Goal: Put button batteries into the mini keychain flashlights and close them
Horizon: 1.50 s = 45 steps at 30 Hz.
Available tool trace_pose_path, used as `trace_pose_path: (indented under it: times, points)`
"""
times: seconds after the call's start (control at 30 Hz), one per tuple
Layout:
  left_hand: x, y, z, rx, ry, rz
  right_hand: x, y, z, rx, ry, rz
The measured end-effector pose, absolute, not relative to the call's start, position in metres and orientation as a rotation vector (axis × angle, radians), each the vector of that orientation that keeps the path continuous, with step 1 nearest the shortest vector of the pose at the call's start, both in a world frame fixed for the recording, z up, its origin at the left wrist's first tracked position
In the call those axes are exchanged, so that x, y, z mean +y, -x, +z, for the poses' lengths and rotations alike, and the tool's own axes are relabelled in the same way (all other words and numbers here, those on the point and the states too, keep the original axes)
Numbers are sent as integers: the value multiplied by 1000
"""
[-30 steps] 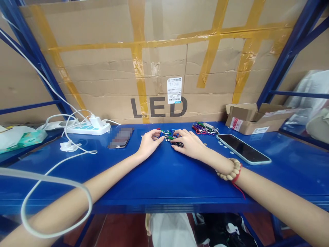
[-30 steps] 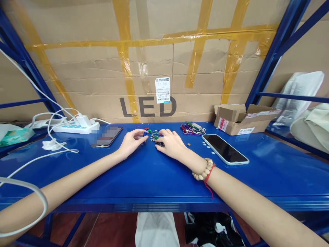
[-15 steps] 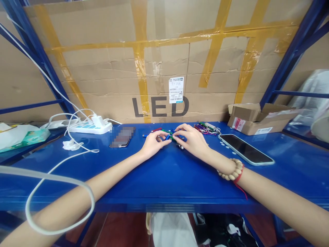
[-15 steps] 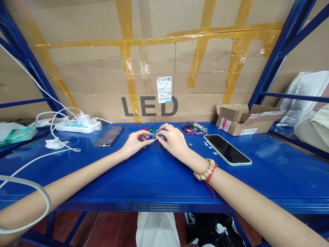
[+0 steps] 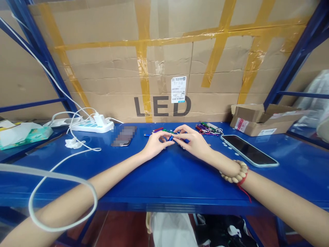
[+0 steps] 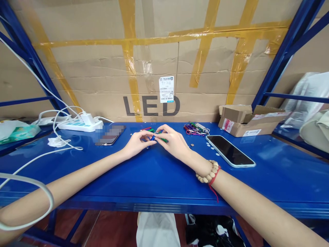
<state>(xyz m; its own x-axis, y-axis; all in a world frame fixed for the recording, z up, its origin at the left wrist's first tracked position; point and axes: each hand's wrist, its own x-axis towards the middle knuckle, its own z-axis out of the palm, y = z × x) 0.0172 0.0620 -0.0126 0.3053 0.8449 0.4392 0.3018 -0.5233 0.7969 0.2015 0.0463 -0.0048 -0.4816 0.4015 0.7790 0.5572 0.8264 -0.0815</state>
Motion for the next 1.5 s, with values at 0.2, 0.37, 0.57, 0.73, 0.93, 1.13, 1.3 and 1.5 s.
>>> trace_pose_path:
  times: [0.2, 0.37, 0.57, 0.73, 0.93, 1.13, 1.3, 1.5]
  points:
    - [60, -17, -10, 943, -2041, 1169, 42, -198, -4, -2038, 805, -210]
    - [60, -16, -7, 853, -2074, 1081, 41, -198, -3, -2050, 868, -95]
    - [62, -13, -7, 891, -2096, 994, 43, -200, -4, -2115, 893, -33]
    - [61, -15, -10, 828, -2018, 1009, 44, -199, -5, -2117, 866, -71]
    - [56, -19, -9, 814, -1970, 1017, 47, -201, -7, -2135, 771, 22]
    - [54, -19, -9, 920, -2029, 1010, 46, -200, -7, -2129, 816, 32]
    - [61, -18, -13, 985, -2037, 1176, 40, -196, -2, -2085, 1083, -52]
    - [66, -13, -12, 1274, -1869, 1298, 43, -200, -2, -2241, 1269, -138]
